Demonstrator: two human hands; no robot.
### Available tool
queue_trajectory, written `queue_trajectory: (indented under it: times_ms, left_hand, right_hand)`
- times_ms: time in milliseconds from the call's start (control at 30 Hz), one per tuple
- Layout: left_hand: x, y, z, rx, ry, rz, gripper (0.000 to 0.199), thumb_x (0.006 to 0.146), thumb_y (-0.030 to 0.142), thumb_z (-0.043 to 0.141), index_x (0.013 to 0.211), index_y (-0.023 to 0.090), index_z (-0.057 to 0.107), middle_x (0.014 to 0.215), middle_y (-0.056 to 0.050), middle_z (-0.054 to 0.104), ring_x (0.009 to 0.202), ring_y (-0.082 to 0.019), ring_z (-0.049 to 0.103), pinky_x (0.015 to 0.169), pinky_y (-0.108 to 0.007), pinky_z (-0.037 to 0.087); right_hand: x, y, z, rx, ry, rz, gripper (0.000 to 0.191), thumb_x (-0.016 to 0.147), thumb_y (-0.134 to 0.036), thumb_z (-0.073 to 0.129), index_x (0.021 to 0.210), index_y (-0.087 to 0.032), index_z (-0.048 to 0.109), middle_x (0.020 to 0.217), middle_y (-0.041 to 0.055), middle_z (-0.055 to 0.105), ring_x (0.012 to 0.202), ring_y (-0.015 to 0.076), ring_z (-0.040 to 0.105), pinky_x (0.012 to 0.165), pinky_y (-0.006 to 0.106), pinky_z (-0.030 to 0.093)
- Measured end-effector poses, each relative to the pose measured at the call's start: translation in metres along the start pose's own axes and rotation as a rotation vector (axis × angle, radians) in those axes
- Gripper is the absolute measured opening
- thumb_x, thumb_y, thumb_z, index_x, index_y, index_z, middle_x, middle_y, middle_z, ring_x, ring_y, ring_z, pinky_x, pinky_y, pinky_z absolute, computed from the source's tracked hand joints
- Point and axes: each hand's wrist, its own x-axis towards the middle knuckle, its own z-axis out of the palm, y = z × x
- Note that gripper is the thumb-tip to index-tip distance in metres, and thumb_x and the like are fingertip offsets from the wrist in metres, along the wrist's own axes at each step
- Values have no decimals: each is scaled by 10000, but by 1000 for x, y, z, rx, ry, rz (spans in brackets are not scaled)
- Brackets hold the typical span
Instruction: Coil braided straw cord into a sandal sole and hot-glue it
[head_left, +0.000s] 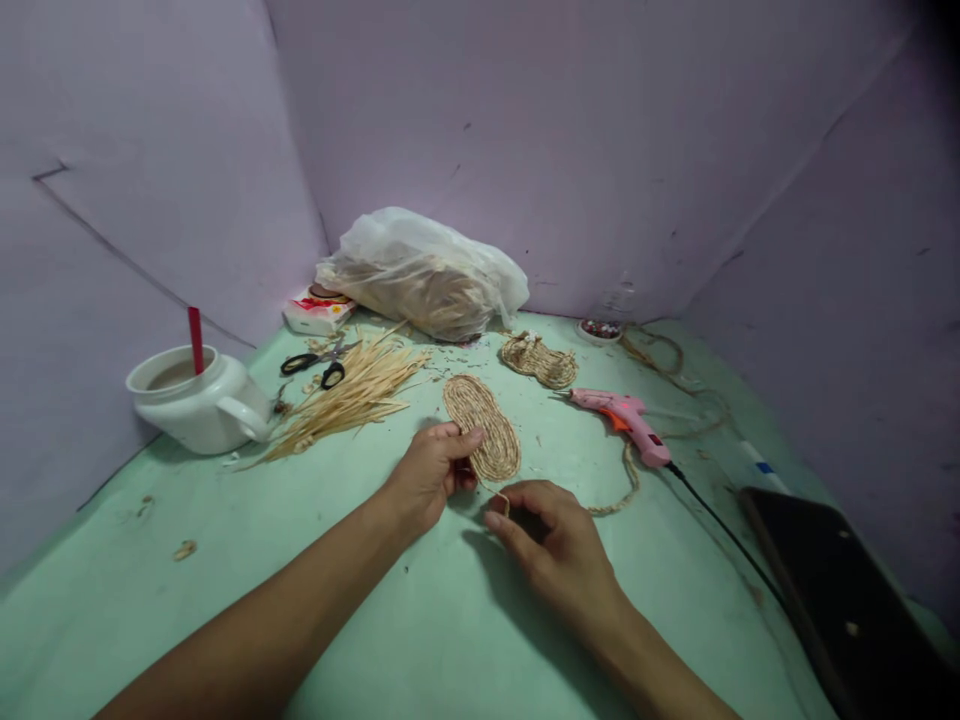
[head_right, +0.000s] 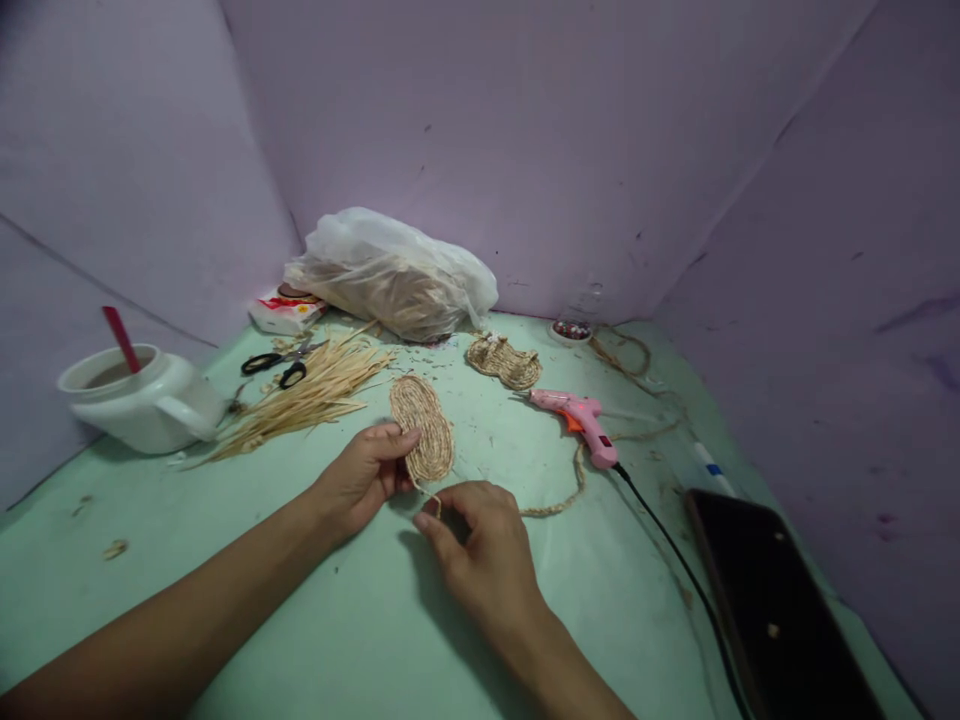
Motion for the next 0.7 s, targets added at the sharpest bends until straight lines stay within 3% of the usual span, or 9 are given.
queue_trajectory:
  times_ms: [167, 367, 500, 700]
  left_hand:
    - [0, 1, 1, 23, 49, 10, 327, 507, 275, 791, 520, 149, 489, 463, 27, 528, 416, -73, 458, 391, -193, 318]
    - [2, -1, 0, 26, 103, -30, 310, 508, 254, 778, 546, 152, 488, 472, 13, 532, 425, -84, 463, 385, -200, 323]
    - [4, -3, -1, 30, 124, -52, 273, 526, 216, 758, 548, 149, 494, 468, 7, 530, 420, -88, 461, 380, -205, 323]
    - [3, -3, 1, 46, 122, -68, 208, 587, 170, 707, 542, 137, 507, 476, -9, 541, 411, -85, 459, 387, -207, 319]
  right_hand:
    - [-2, 0, 1, -3, 137, -112, 165, 841, -307, 553, 798, -197, 667, 674, 19, 674, 632, 172, 599, 652, 332, 471]
    - [-3, 0, -4, -118, 281, -238, 119, 818, -260, 623, 758, -171, 675, 575, -7, 629, 489, 101, 543, 486, 223, 411]
    - [-3, 0, -6, -221, 358, -321, 120, 792, -254, 659, 716, -161, 671, 530, -19, 590, 439, 76, 499, 440, 204, 366]
    - [-3, 1, -8, -260, 405, -335, 125, 770, -255, 685, 686, -166, 661, 528, -17, 598, 436, 74, 507, 441, 206, 364]
